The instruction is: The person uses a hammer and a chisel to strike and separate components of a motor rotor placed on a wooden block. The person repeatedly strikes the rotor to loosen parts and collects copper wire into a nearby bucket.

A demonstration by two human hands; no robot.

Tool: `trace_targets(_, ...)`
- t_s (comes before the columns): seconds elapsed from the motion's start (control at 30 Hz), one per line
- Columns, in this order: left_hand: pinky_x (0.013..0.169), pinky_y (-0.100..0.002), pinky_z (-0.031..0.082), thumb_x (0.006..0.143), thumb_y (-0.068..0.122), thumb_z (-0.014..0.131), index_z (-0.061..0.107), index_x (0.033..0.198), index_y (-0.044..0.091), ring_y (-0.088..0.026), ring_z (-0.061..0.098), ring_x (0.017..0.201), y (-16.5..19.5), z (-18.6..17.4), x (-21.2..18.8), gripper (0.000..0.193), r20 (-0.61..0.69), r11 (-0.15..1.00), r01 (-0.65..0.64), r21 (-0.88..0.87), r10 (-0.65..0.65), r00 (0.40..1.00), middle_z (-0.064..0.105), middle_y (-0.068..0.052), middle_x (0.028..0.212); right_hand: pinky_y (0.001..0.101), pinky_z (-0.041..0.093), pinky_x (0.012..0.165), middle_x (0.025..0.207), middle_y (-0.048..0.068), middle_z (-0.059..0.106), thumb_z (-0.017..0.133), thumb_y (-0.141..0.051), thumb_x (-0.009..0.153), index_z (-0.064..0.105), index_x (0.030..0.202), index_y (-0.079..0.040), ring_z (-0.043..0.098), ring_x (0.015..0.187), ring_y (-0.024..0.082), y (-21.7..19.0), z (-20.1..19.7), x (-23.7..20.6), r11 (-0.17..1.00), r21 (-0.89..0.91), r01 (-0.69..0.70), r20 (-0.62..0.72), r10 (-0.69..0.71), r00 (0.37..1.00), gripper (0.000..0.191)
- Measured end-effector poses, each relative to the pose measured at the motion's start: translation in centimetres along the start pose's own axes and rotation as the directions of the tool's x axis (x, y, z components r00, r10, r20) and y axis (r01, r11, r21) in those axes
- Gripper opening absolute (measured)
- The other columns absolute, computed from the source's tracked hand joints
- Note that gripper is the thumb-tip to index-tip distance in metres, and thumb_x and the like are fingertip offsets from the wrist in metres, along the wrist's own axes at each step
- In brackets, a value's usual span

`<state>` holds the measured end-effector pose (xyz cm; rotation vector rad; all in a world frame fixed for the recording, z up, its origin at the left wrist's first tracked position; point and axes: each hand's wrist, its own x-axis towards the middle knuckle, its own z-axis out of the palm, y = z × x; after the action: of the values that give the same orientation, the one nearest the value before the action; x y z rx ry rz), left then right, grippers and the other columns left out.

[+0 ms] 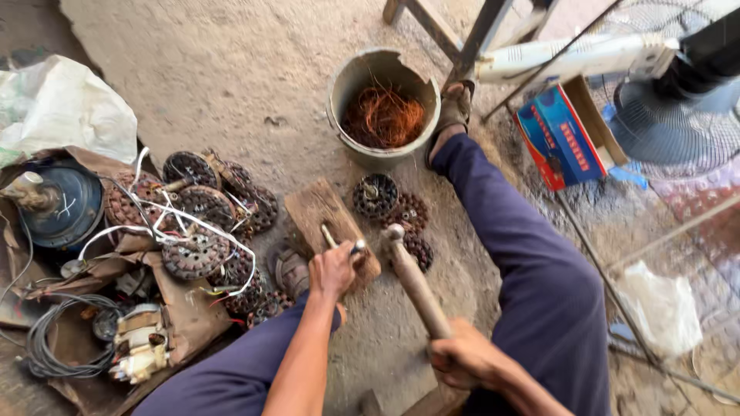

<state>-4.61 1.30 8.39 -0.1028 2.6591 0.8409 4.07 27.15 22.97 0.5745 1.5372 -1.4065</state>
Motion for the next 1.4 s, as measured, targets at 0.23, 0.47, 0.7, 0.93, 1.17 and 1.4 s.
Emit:
trace_targets(0.23,0.066,-0.059,0.056,0.094,0.021,0.060,0.071,0.109,0.021,-0.046,0.070,0.078,-0.3,1.4,-0.7,0.019,-0.203,0.993,-0.117,0.029,0.121,0.972,0.076,-0.017,0.093,0.0307,0.048,0.038,0.056,0.007,0.063,0.072,-0.005,0.064,0.063,0.082,0.000,0.059,0.043,0.014,-2.4,-3.0,-5.9,0.921,0.075,0.381,0.019,-0.384,0.923,0.020)
trace_targets(0.47,0.066,-0.047,0.062,0.097,0.008,0.051,0.070,0.123,0.028,-0.032,0.077,0.079,-1.0,1.9,-0.4,0.038,-0.086,0.995,-0.049,0.092,0.057,0.995,0.078,-0.010,0.100,0.0339,0.044,0.036,0.052,0.012,0.061,0.065,-0.001,0.070,0.061,0.073,-0.001,0.058,0.039,0.020,0.8,2.8,0.6,0.999,-0.015,0.041,-0.023,-0.041,0.999,0.005)
trace_targets(0.7,0.069,-0.050,0.058,0.096,0.047,0.067,0.072,0.122,0.023,-0.038,0.075,0.082,-1.9,2.2,0.7,0.036,0.019,0.997,-0.005,0.072,0.004,1.000,0.077,-0.018,0.089,0.0360,0.044,0.033,0.050,0.014,0.057,0.062,0.003,0.069,0.053,0.066,0.004,0.057,0.036,0.021,2.5,1.1,0.9,0.984,0.142,0.104,0.061,-0.114,0.992,0.009)
trace_targets(0.93,0.072,-0.051,0.060,0.096,0.036,0.053,0.073,0.116,0.015,-0.038,0.078,0.082,-3.2,2.3,1.9,0.035,0.090,0.980,0.199,0.015,-0.199,0.976,0.079,-0.017,0.092,0.0383,0.047,0.035,0.053,0.013,0.057,0.064,0.000,0.071,0.054,0.071,0.001,0.057,0.038,0.021,2.2,2.2,1.9,0.994,0.102,-0.025,-0.019,0.027,0.999,0.010)
trace_targets(1.17,0.089,-0.053,0.052,0.091,0.062,0.067,0.078,0.105,0.011,-0.047,0.067,0.104,-2.0,1.0,3.6,0.054,0.114,0.935,0.347,0.069,-0.353,0.929,0.072,-0.025,0.108,0.0423,0.052,0.041,0.062,0.014,0.060,0.065,-0.008,0.080,0.059,0.075,0.004,0.061,0.045,0.023,4.1,2.9,5.7,0.915,0.144,-0.376,0.064,0.371,0.926,0.014)
trace_targets(1.4,0.077,-0.044,0.056,0.090,0.042,0.068,0.078,0.111,0.010,-0.041,0.070,0.090,-2.4,-1.1,2.7,0.039,0.020,0.834,0.027,-0.551,-0.019,1.000,0.077,-0.021,0.095,0.0434,0.054,0.045,0.065,0.012,0.057,0.063,-0.015,0.084,0.058,0.080,0.000,0.060,0.049,0.024,7.1,2.6,10.5,0.852,0.173,-0.494,0.180,0.465,0.867,0.016)
